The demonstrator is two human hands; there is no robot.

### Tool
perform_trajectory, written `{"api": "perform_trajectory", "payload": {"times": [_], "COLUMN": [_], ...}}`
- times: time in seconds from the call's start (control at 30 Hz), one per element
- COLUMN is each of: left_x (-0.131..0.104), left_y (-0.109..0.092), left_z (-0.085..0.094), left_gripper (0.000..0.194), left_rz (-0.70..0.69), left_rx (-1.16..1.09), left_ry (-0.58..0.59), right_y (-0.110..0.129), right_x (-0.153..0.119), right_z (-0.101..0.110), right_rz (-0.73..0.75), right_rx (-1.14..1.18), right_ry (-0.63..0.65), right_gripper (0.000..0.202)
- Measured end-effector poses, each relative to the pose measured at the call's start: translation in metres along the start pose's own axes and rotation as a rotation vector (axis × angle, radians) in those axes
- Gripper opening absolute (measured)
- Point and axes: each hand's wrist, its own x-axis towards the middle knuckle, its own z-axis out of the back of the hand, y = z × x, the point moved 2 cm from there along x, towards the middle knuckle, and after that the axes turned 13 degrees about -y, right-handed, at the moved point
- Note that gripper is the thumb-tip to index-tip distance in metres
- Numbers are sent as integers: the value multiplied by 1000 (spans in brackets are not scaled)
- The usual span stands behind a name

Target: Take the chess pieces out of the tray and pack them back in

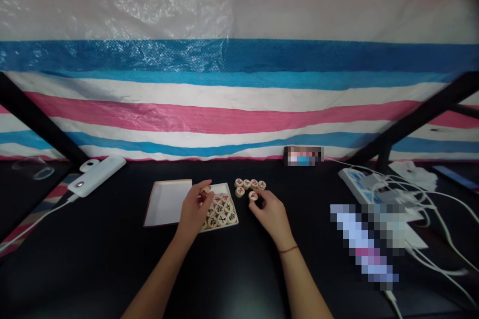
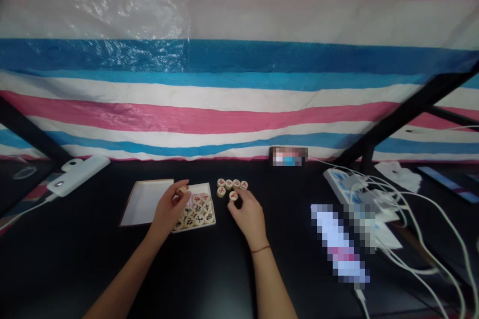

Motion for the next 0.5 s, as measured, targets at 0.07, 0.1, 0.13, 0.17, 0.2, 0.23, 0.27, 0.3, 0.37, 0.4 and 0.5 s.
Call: {"api": "perform_trajectory", "payload": {"times": [0.07,0.1,0.13,0.17,0.2,0.23,0.27,0.3,0.37,0.4,0.5], "left_x": [-1,-2,-3,-4,-5,-6,-7,-8,-10,-11,-15], "left_y": [2,2,1,0,-1,-4,-7,-9,-14,-15,-16], "left_z": [-1,-1,-1,-1,-2,-2,-2,-2,-3,-3,-7], "left_gripper": [33,34,35,35,35,33,31,30,29,30,34], "left_rz": [-3,4,14,21,23,13,-8,-40,-111,-143,-226], "left_rx": [-13,-20,-19,-4,26,67,111,149,201,219,279], "left_ry": [-8,-11,-11,-3,15,42,73,101,141,157,224], "right_y": [-2,-2,-2,-2,-1,-1,0,2,10,16,38], "right_x": [-2,-3,-3,-3,-3,-2,-2,-1,-1,-1,-8], "right_z": [-5,-7,-8,-10,-10,-10,-9,-8,-5,-3,-3], "right_rz": [2,4,8,12,15,14,8,1,-6,2,76], "right_rx": [-9,-6,-1,5,9,13,20,36,108,161,319], "right_ry": [16,21,26,30,33,34,32,28,13,7,45], "right_gripper": [29,28,28,27,26,26,26,28,30,30,27]}}
